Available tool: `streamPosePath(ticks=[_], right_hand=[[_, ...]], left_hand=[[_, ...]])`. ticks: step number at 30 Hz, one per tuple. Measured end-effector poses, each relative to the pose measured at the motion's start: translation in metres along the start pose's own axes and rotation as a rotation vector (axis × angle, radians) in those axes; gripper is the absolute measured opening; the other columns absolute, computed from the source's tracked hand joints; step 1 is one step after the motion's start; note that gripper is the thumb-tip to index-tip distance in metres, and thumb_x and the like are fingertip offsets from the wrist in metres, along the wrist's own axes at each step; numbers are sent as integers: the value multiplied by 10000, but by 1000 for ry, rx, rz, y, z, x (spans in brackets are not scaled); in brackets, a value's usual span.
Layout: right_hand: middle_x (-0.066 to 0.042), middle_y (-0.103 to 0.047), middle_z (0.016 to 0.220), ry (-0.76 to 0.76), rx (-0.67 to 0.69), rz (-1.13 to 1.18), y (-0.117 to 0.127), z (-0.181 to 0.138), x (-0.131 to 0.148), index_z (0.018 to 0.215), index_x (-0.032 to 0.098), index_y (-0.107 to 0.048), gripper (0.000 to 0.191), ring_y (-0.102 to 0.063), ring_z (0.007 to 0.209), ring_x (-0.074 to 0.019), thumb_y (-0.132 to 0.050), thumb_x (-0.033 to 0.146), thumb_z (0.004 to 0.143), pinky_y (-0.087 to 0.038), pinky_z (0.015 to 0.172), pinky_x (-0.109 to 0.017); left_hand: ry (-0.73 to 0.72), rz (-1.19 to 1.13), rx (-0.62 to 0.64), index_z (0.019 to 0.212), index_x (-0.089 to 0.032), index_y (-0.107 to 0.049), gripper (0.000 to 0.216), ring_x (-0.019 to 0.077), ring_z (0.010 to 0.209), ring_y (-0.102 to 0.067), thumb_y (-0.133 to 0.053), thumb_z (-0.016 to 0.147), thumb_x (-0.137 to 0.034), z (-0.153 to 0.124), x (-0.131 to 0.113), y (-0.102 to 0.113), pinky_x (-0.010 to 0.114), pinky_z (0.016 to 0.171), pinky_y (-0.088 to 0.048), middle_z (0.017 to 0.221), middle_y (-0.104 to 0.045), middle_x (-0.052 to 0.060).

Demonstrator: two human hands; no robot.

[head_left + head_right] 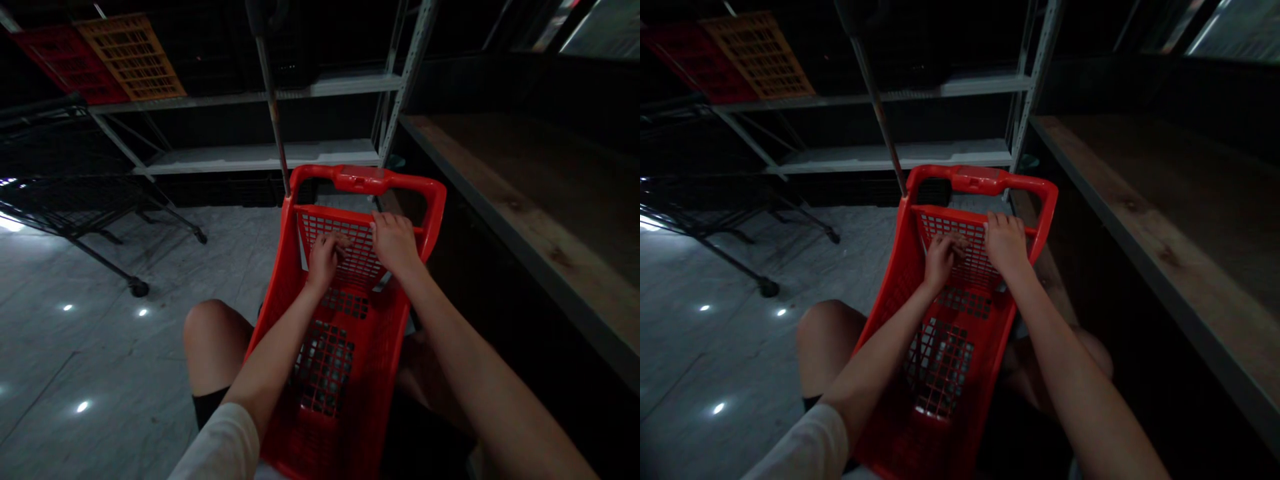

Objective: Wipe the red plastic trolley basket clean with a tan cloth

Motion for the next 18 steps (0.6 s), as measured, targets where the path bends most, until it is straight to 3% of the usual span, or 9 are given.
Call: streamPosePath(ticks=[4,9,13,16,18], right_hand=[[-238,-745,1348,7,-17,26,0,-1,0,1502,83,-665,531,-667,1197,-381,-329,261,1132,-481,1086,-555],[-258,-730,1375,-8,-2,34,3,0,2,1507,54,-651,547,-657,1222,-397,-316,262,1128,-473,1109,-571],[-269,-729,1371,-15,11,33,5,0,3,1498,32,-654,560,-661,1228,-404,-304,261,1125,-481,1109,-580],[-260,-734,1367,-14,3,32,5,0,3,1501,53,-656,550,-664,1233,-406,-317,269,1125,-485,1107,-592],[-246,-737,1362,-9,-7,38,3,-1,1,1509,81,-653,539,-665,1239,-403,-326,274,1127,-481,1112,-598]], left_hand=[[-70,20,-158,1116,-265,-748,368,253,1227,-664,-523,981,-6,21,-10,7,419,1105,-557,1258,-691,91],[-30,58,-36,1000,-224,-744,202,247,1088,-710,-614,981,-71,-12,9,-2,399,1004,-596,1126,-749,86],[-22,82,-10,885,-209,-737,211,241,998,-712,-692,870,-4,-36,26,-5,365,902,-614,1044,-729,73],[-25,97,-58,854,-211,-732,260,235,1033,-690,-672,847,41,-26,25,-2,371,940,-604,1074,-677,68],[-28,115,-160,926,-223,-751,283,243,1113,-660,-639,887,33,-8,18,3,403,1023,-581,1118,-630,70]])
Point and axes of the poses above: each hand's wrist, its own z-axis towards the middle knuckle, its own y-axis out of the back of the hand, x = y × z, the point moved 2 cm from there along z, towards the middle knuckle
